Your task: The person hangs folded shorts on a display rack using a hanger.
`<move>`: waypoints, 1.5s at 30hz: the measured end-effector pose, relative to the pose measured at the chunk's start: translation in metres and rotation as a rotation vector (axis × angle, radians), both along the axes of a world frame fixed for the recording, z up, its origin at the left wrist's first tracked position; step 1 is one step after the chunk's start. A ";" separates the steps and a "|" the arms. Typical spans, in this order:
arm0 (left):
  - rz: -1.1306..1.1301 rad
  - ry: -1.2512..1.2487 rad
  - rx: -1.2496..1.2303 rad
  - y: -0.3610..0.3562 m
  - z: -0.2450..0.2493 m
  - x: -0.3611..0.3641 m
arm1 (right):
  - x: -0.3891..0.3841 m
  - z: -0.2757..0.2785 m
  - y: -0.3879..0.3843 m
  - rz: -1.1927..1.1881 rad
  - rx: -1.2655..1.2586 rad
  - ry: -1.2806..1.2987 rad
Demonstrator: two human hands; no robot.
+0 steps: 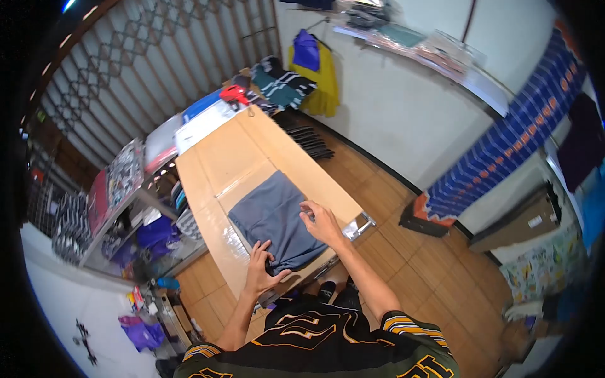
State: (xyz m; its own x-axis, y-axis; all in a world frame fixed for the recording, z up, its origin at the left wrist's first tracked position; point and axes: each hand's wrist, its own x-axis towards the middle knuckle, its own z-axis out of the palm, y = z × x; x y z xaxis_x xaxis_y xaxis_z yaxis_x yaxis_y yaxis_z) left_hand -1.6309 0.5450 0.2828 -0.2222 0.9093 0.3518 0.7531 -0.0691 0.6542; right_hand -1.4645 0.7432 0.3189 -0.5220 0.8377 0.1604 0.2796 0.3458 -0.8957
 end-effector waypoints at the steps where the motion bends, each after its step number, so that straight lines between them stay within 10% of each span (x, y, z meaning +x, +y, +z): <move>1: 0.036 0.015 -0.069 0.003 0.005 0.004 | -0.010 -0.001 0.008 0.044 0.018 0.016; 21: 0.775 -0.073 -0.730 0.077 0.026 0.148 | -0.103 -0.046 0.098 0.804 0.648 -0.330; 45: 0.891 0.249 -0.120 0.126 -0.030 -0.093 | -0.058 -0.045 0.030 0.277 0.624 -0.445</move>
State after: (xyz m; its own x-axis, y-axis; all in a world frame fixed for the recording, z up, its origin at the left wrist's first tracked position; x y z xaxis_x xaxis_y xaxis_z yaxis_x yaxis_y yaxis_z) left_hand -1.7236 0.6709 0.2527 -0.7863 0.4728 0.3978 0.6151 0.6593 0.4323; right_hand -1.5222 0.7731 0.2742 -0.8220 0.4935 0.2841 0.3947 0.8534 -0.3404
